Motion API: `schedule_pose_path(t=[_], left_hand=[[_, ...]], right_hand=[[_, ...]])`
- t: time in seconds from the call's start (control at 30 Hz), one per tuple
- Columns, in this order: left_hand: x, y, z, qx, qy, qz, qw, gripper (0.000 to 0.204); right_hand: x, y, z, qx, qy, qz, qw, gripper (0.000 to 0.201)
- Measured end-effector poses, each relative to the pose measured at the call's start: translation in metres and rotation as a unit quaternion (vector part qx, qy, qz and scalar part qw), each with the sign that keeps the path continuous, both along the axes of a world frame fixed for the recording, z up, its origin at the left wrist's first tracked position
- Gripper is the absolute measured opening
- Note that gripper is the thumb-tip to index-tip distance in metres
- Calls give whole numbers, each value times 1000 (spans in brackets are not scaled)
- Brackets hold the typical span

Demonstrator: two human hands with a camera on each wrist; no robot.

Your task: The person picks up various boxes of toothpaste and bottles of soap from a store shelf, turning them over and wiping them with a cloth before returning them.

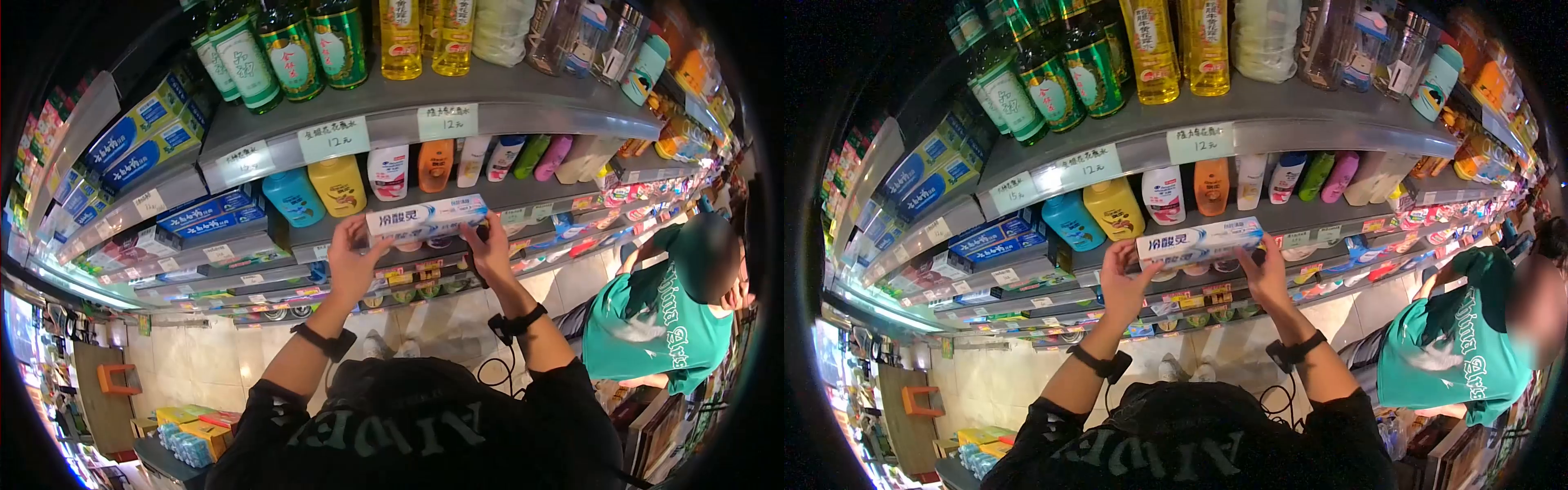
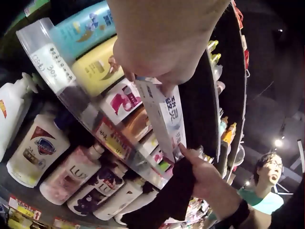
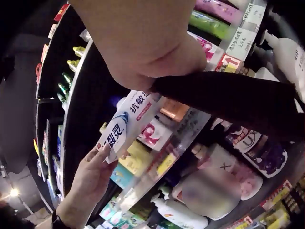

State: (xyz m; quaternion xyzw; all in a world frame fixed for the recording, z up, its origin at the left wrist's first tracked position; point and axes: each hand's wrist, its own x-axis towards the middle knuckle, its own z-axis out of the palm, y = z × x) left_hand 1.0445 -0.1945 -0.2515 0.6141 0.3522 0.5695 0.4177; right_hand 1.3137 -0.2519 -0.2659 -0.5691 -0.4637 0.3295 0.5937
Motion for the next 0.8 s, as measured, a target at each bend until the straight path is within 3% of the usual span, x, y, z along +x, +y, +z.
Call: schedule_pose_path(t=[0.03,0.07,0.13,0.2,0.3,0.5,0.6,0.67,0.73,0.77,0.8], left_hand=[[6,9,-10,28,36,64,997,53],[9,13,-8,35,74,76,994,52],[10,17,-6,45,152,102,982,51],[9,24,-26,33,135,102,985,44],[17,25,-26,55,135,129,981,41],[10,12,-22,114,243,110,957,45],[-5,-9,-22,168,285,123,935,53],[-30,-33,-28,209,310,85,923,45],[-74,-52,-56,210,347,-34,913,38],[-98,-59,-76,211,358,-96,904,35],[-125,-67,-98,187,374,-92,904,29]], right_hand=[[8,10,-11,-7,-107,-17,994,44],[11,17,-14,-15,-212,-35,977,44],[10,26,-25,17,-206,-55,977,51],[3,27,-19,38,-205,-77,975,58],[5,31,-34,3,-127,-24,992,66],[3,29,-40,29,-108,-10,994,68],[-2,19,-44,75,-171,-33,982,64],[-11,10,-42,158,-151,-119,969,50],[-17,1,-56,144,84,-96,981,35],[-23,-4,-58,152,56,-100,982,31],[-30,-15,-58,159,27,-107,981,27]])
